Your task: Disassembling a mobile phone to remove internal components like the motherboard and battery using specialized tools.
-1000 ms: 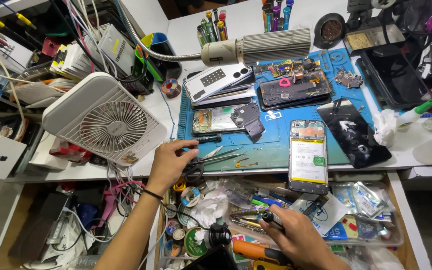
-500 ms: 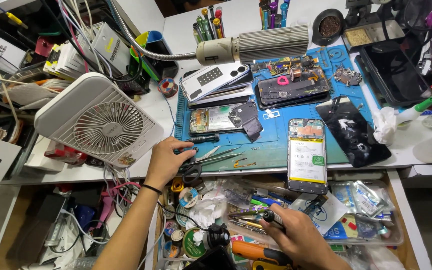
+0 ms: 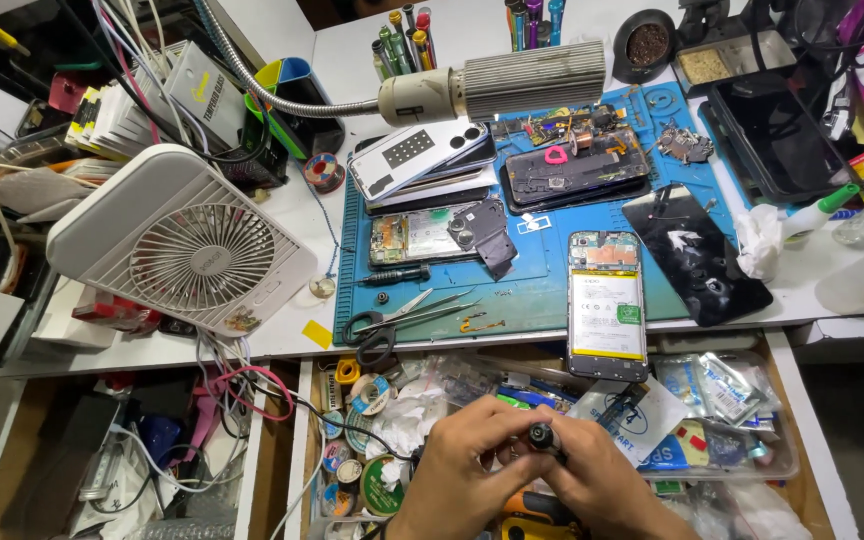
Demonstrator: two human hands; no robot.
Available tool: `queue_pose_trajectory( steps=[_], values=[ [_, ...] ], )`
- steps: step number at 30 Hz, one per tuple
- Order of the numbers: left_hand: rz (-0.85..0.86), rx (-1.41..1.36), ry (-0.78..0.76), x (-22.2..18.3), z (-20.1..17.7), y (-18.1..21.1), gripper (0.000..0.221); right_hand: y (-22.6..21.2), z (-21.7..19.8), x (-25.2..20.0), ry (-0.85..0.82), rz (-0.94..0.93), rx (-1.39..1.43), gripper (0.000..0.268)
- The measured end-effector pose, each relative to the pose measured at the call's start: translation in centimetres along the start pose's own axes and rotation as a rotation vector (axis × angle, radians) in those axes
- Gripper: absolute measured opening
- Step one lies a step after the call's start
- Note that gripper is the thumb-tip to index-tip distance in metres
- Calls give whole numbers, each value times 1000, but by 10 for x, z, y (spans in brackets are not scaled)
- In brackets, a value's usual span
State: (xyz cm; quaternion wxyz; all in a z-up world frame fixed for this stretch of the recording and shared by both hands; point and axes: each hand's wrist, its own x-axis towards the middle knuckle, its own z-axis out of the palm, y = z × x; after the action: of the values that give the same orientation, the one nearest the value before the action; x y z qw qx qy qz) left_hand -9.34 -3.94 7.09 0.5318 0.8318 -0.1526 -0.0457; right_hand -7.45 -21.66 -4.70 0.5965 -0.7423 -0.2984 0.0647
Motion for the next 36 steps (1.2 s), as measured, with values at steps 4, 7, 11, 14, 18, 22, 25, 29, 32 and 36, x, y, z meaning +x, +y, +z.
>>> queue_pose_trajectory(
  steps=[4,7,11,14,18,22,25,29,32,36],
  values=[
    [-12,-17,-22,18,-10,0,32,-30,-8,11,12,101,44,34],
    [51,-25,20,51,-22,-10,16,-60,-13,24,47,752,423,121],
    [158,295,227,112,-25,-33,18,-52,-9,21,-94,704,285,77],
    [200,460,308,151,-16,-49,13,-44,-8,16,-187,532,114,42],
    [144,571,440,182,-5,-65,24,-40,-13,16,-115,458,103,28],
    [-54,562,389,186,-3,-70,25,-39,-17,21,-100,500,118,28],
    [-4,555,384,181,1,-67,15,-39,-15,18,-95,471,116,25],
    [-39,579,353,184,0,-67,17,-41,-14,20,-94,472,86,24],
    [-91,604,346,170,-4,-58,57,-40,-13,17,-79,484,85,23],
    [336,430,427,109,12,-51,90,-37,-15,16,-3,536,183,38]
  ],
)
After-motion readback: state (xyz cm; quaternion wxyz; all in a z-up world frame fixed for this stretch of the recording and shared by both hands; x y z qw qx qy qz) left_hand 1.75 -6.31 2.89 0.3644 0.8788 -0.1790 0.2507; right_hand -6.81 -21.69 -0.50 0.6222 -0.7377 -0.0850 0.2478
